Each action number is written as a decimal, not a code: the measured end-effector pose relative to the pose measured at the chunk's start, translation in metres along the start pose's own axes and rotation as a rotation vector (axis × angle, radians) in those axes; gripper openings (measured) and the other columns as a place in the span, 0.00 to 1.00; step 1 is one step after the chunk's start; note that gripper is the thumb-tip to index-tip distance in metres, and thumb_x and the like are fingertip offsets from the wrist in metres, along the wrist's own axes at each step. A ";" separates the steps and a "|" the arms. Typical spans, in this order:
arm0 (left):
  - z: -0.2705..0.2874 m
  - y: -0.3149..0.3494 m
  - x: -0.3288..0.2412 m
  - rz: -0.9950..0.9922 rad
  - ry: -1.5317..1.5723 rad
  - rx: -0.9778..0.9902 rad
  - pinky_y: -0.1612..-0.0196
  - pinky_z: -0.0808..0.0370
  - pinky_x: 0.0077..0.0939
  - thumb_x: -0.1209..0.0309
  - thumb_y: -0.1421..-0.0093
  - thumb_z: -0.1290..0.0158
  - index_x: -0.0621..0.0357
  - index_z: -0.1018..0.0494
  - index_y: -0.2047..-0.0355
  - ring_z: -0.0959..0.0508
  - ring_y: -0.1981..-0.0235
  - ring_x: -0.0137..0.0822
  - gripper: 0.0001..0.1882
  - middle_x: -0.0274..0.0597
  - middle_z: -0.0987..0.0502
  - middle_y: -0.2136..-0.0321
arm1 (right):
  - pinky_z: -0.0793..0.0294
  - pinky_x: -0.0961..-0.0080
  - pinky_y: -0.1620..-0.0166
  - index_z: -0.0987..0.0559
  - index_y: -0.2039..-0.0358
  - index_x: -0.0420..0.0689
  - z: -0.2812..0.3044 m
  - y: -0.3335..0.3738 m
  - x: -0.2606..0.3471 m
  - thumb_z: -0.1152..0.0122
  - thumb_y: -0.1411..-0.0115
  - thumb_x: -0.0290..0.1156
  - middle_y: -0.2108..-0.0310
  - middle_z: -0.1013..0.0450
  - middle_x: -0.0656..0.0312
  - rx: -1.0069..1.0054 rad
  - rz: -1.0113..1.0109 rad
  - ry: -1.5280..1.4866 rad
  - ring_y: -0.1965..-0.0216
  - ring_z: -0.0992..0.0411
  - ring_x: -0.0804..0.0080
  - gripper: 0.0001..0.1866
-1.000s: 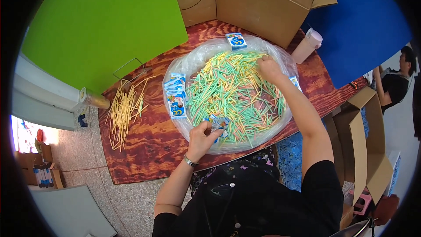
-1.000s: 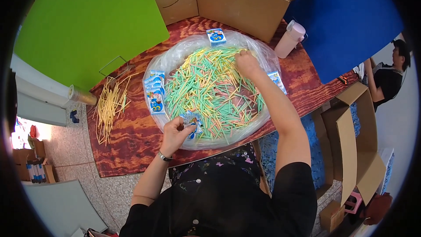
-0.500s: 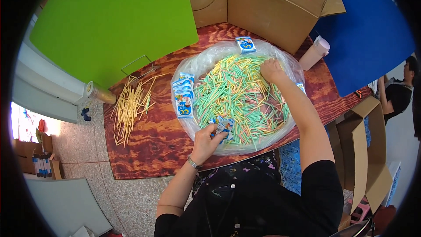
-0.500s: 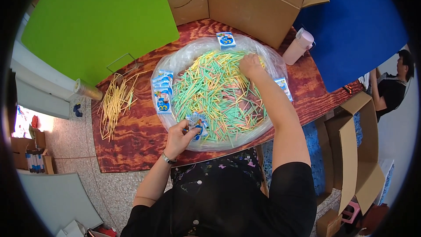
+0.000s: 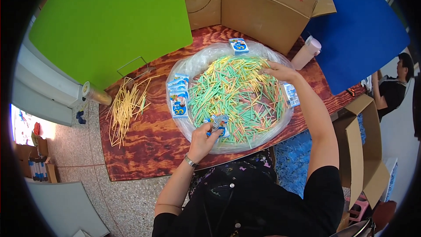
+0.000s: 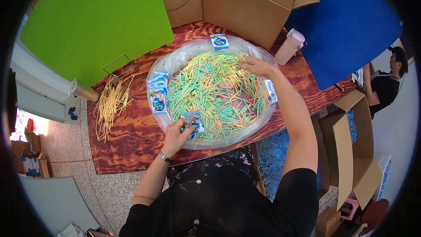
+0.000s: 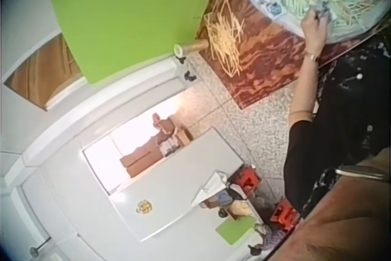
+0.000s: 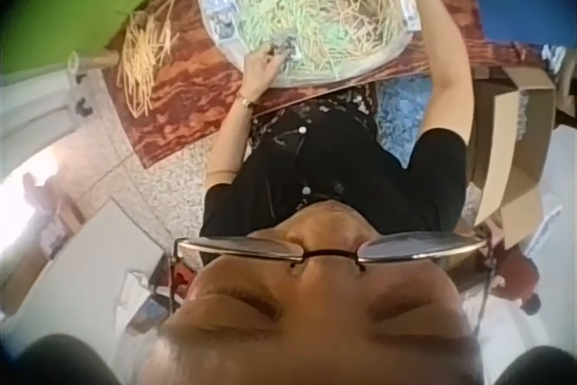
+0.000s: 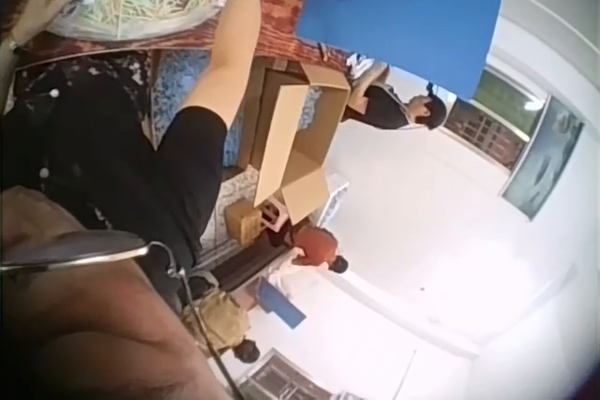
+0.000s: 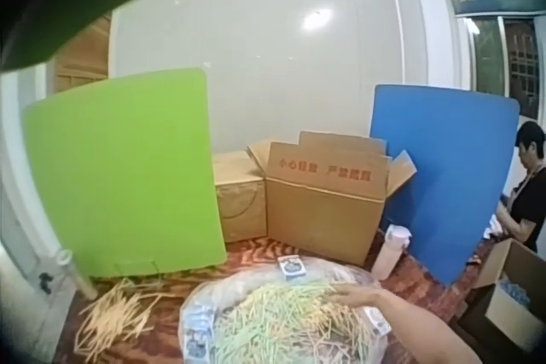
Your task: Packing colorful plastic shreds into small containers.
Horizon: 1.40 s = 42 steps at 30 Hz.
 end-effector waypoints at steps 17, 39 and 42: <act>-0.007 0.002 0.006 0.039 0.119 -0.026 0.78 0.31 0.25 0.70 0.44 0.41 0.66 0.26 0.70 0.25 0.80 0.31 0.10 0.42 0.25 0.78 | 0.30 0.57 0.68 0.19 0.74 0.48 -0.101 0.022 -0.007 0.46 0.45 0.33 0.72 0.23 0.58 0.256 -0.077 1.600 0.68 0.24 0.63 0.08; 0.010 -0.008 -0.016 -0.260 -0.235 -0.224 0.66 0.24 0.36 0.79 0.51 0.44 0.62 0.25 0.62 0.21 0.69 0.47 0.14 0.49 0.22 0.71 | 0.27 0.54 0.62 0.29 0.68 0.35 -0.086 0.038 0.215 0.45 0.42 0.28 0.71 0.26 0.45 0.502 0.359 0.737 0.64 0.26 0.46 0.08; 0.011 -0.006 -0.017 -0.277 -0.239 -0.230 0.66 0.25 0.35 0.80 0.50 0.45 0.62 0.25 0.61 0.22 0.70 0.46 0.13 0.49 0.23 0.71 | 0.26 0.56 0.62 0.28 0.67 0.35 -0.089 0.035 0.222 0.46 0.42 0.28 0.70 0.26 0.46 0.530 0.314 0.827 0.64 0.25 0.48 0.08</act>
Point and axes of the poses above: each hand's wrist, its own y-axis away from the middle knuckle, its own z-axis out of the back of the hand, x = y × z, the point moved 2 cm from there along -y, towards the middle knuckle
